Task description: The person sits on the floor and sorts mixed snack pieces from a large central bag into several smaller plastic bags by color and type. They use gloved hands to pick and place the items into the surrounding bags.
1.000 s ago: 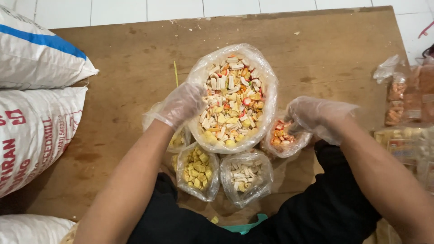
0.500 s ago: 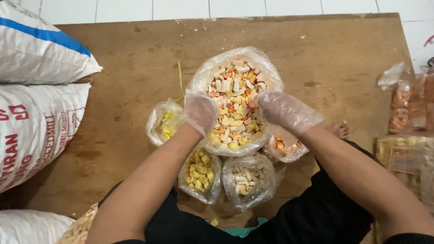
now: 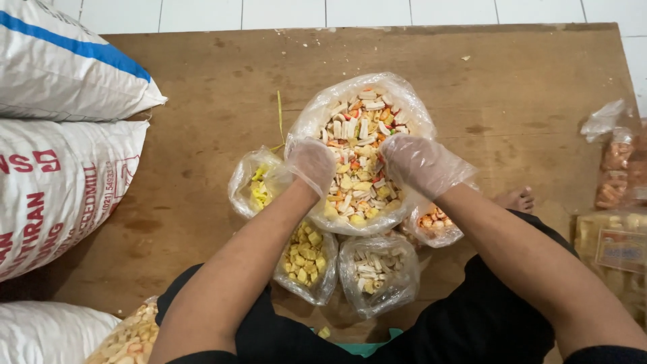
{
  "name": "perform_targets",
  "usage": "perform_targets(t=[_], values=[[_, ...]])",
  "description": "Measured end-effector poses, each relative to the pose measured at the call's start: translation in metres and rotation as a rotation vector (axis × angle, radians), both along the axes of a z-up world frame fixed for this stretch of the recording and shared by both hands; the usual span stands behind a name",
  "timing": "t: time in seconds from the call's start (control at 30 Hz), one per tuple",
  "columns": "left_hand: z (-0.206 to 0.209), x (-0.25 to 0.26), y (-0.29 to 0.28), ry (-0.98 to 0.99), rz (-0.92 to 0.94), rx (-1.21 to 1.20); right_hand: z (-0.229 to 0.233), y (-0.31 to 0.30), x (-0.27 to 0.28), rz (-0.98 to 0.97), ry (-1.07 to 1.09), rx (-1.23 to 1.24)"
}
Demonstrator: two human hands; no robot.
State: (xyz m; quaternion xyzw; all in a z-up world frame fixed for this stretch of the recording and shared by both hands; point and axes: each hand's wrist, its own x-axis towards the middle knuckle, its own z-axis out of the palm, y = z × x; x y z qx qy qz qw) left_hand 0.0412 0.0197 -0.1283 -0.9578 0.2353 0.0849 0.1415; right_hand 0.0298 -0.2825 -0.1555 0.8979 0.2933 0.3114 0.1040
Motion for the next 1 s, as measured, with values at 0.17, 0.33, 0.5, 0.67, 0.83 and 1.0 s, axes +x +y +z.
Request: perform_targets(t=[0.17,0.33,0.5,0.67,0.83,1.0], values=[[-0.018,0.007,0.006,-0.021,-0.042,-0.015,-0.001,0.004,0.005,-0.004,-0.073,-0.011],[-0.028,0.011,0.008,-0.038,-0.103,0.061,0.0,0.007,0.009,-0.008,-0.169,-0.031],[0.024,0.006,0.0,0.017,-0.079,-0.097,0.0,0.007,0.007,-0.026,-0.296,-0.059],[0.024,0.002,0.005,-0.018,-0.153,-0.026,-0.003,0.014,0.002,-0.02,-0.383,-0.08],[0.064,-0.012,-0.001,-0.11,-0.224,0.025,0.022,0.018,-0.003,-0.032,-0.476,-0.104],[0.093,-0.014,-0.005,-0.184,-0.185,-0.169,0.093,0.021,-0.006,-0.207,0.838,0.062]])
